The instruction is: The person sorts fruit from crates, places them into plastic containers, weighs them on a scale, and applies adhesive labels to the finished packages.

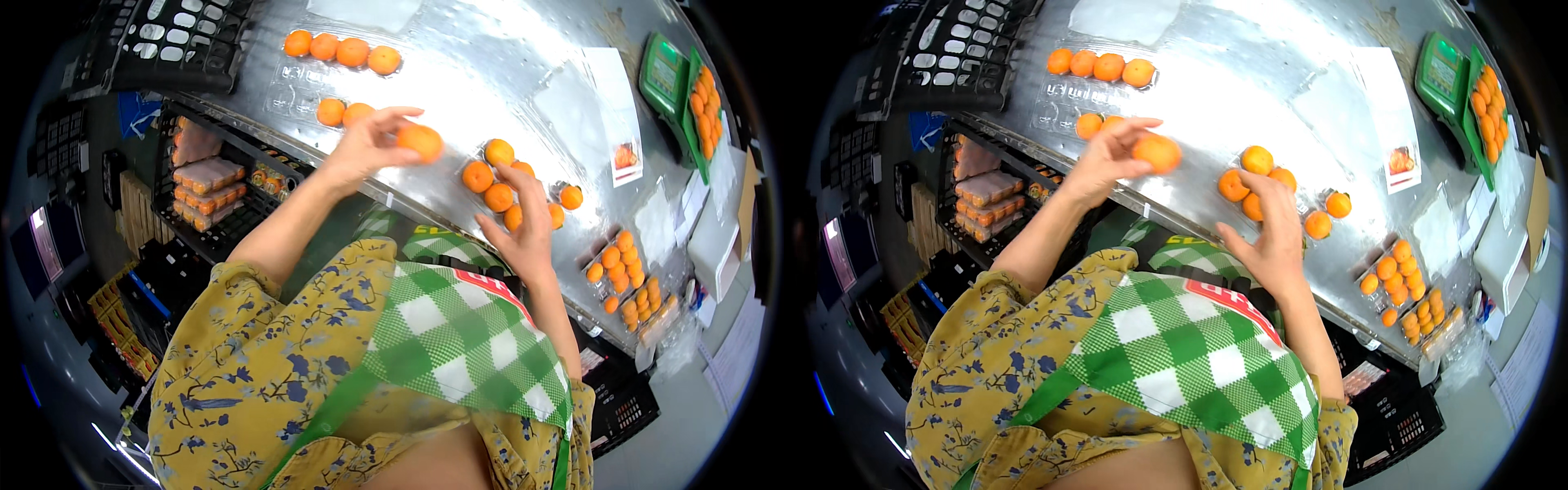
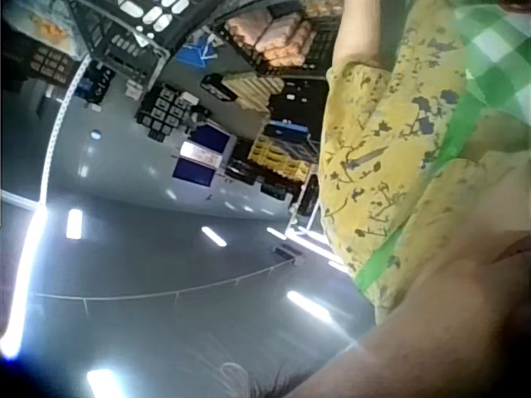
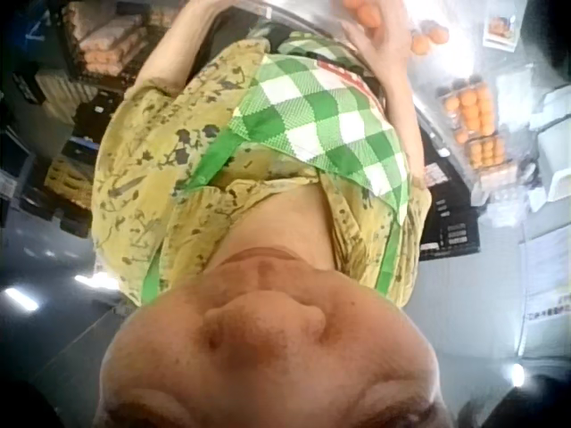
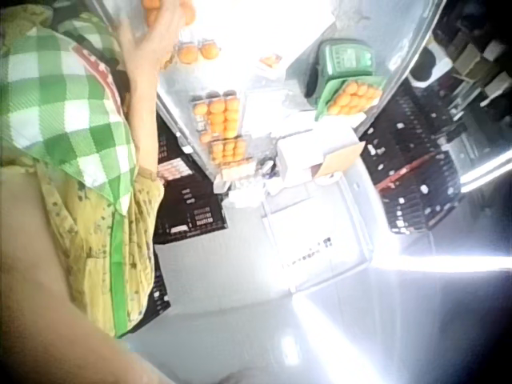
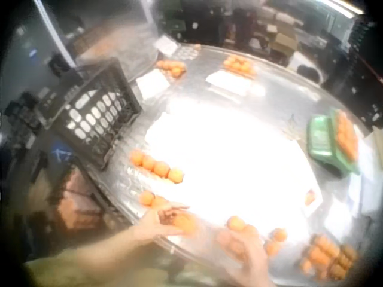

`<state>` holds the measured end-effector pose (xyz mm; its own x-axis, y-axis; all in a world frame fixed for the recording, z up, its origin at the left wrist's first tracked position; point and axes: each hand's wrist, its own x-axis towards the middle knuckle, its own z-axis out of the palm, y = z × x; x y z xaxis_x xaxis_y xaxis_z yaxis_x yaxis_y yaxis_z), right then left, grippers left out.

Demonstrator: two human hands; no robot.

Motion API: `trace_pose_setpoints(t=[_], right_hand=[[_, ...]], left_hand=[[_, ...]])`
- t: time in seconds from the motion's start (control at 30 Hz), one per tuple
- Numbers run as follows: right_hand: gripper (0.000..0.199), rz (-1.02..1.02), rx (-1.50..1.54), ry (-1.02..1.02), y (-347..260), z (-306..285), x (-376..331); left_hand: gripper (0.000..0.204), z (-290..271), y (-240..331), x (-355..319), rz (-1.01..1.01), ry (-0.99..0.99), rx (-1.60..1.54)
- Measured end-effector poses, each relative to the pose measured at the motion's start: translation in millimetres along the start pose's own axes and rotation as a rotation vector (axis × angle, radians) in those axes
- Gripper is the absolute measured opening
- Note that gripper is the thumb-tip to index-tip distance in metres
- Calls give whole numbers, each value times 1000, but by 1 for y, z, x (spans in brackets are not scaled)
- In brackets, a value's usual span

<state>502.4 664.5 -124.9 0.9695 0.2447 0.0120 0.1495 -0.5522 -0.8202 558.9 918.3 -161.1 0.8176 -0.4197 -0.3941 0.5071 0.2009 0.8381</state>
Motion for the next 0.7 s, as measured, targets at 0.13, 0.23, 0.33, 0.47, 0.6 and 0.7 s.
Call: trace_pose_setpoints(t=[0.13, 0.23, 0.33, 0.47, 0.6, 0.7], right_hand=[[51, 68, -56, -24, 11, -5, -6], [47, 100, -77, -39, 13, -6, -8], [44, 126, -74, -34, 12, -6, -9], [40, 131, -77, 3, 15, -9, -13], [38, 142, -113, 32, 21, -16, -21], [35, 198, -85, 99, 29, -25, -30]], left_hand=[[52, -58, 4, -1, 178, 295, 299], [48, -79, -8, 8, 292, 421, 626], [46, -82, -11, 19, 451, 450, 957], [43, -83, -11, 31, 541, 414, 1137], [47, -87, -17, 43, 580, 408, 1219], [49, -83, -18, 50, 602, 359, 1251]])
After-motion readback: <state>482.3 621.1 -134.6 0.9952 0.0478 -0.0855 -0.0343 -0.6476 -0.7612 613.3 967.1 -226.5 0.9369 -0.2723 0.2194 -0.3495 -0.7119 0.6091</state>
